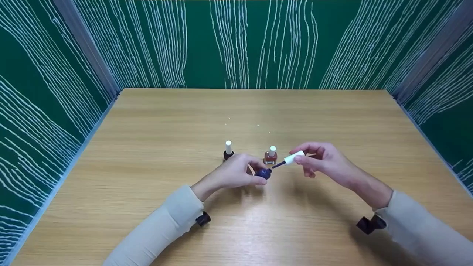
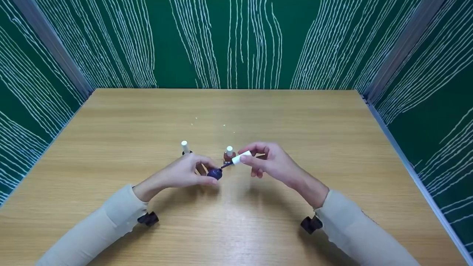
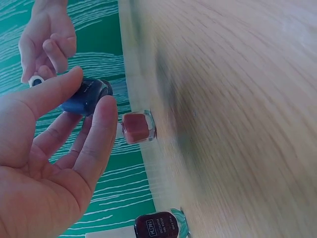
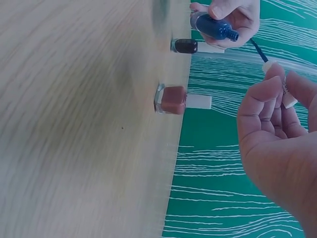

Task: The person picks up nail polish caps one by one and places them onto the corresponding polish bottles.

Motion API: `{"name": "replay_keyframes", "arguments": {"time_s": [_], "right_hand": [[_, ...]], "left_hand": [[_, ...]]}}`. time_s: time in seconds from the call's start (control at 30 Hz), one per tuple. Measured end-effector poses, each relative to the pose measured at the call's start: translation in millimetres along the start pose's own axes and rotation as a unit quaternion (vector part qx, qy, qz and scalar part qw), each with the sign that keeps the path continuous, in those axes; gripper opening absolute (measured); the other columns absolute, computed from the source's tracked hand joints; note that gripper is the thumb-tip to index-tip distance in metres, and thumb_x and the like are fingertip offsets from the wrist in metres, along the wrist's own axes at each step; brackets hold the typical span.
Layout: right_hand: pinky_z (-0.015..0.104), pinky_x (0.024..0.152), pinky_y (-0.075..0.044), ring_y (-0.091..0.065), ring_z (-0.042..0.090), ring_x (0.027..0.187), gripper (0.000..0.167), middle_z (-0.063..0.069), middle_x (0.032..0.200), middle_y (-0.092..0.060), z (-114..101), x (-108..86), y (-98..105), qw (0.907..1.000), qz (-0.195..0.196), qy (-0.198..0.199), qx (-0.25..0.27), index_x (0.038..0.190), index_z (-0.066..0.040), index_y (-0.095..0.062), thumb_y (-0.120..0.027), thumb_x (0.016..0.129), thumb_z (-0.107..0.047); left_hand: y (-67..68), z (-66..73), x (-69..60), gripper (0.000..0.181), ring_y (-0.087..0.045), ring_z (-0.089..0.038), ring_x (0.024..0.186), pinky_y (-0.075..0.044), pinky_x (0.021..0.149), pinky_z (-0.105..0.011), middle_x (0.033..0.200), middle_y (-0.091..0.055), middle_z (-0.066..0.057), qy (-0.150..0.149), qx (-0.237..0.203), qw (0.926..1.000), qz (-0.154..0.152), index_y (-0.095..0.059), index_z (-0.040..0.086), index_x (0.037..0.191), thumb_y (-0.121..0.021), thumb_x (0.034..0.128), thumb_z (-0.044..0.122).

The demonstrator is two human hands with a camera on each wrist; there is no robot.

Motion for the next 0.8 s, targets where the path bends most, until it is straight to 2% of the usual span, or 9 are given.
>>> {"name": "replay_keyframes", "arguments": {"time_s": [0.23, 0.53, 0.8], "right_hand": [[0.03, 0.06, -0.054, -0.058, 0.021, 0.063, 0.033, 0.016, 0.081, -0.061, 3.4, 1.3, -2.9, 0.9999, -0.003, -0.01, -0.007, 0.122, 0.0, -0.067, -0.073, 0.096, -0.02], [0.03, 0.061, -0.054, -0.058, 0.021, 0.062, 0.034, 0.013, 0.081, -0.062, 7.4, 4.1, -3.5, 0.9998, 0.0, -0.015, -0.014, 0.122, -0.001, -0.067, -0.073, 0.096, -0.022], [0.03, 0.06, -0.054, -0.058, 0.022, 0.062, 0.032, 0.013, 0.081, -0.063, 8.9, 4.9, -2.6, 0.9998, 0.001, -0.014, -0.017, 0.121, -0.002, -0.067, -0.072, 0.096, -0.022]], "left_hand": [[0.0, 0.7, -1.4, 0.024, -0.067, -0.017, 0.091, -0.05, 0.073, -0.027, 0.094, -0.072, 0.011, 0.0, -0.007, 1.0, -0.001, -0.076, 0.014, 0.108, -0.084, 0.0854, 0.015], [0.7, 0.3, -2.0, 0.024, -0.067, -0.014, 0.087, -0.052, 0.07, -0.026, 0.094, -0.072, 0.011, 0.004, -0.001, 1.0, 0.001, -0.076, 0.013, 0.109, -0.083, 0.0858, 0.017], [-1.3, 0.3, -1.4, 0.024, -0.067, -0.012, 0.088, -0.053, 0.073, -0.026, 0.094, -0.072, 0.01, -0.008, 0.001, 1.0, 0.0, -0.076, 0.011, 0.108, -0.083, 0.0858, 0.015]]}}
Point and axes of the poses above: each hand's wrist, its own x-axis towards the middle knuckle, its own y-axis out of the back of the hand, z = x × y, the point moved 9 cm from there along x, towards the middle knuckle
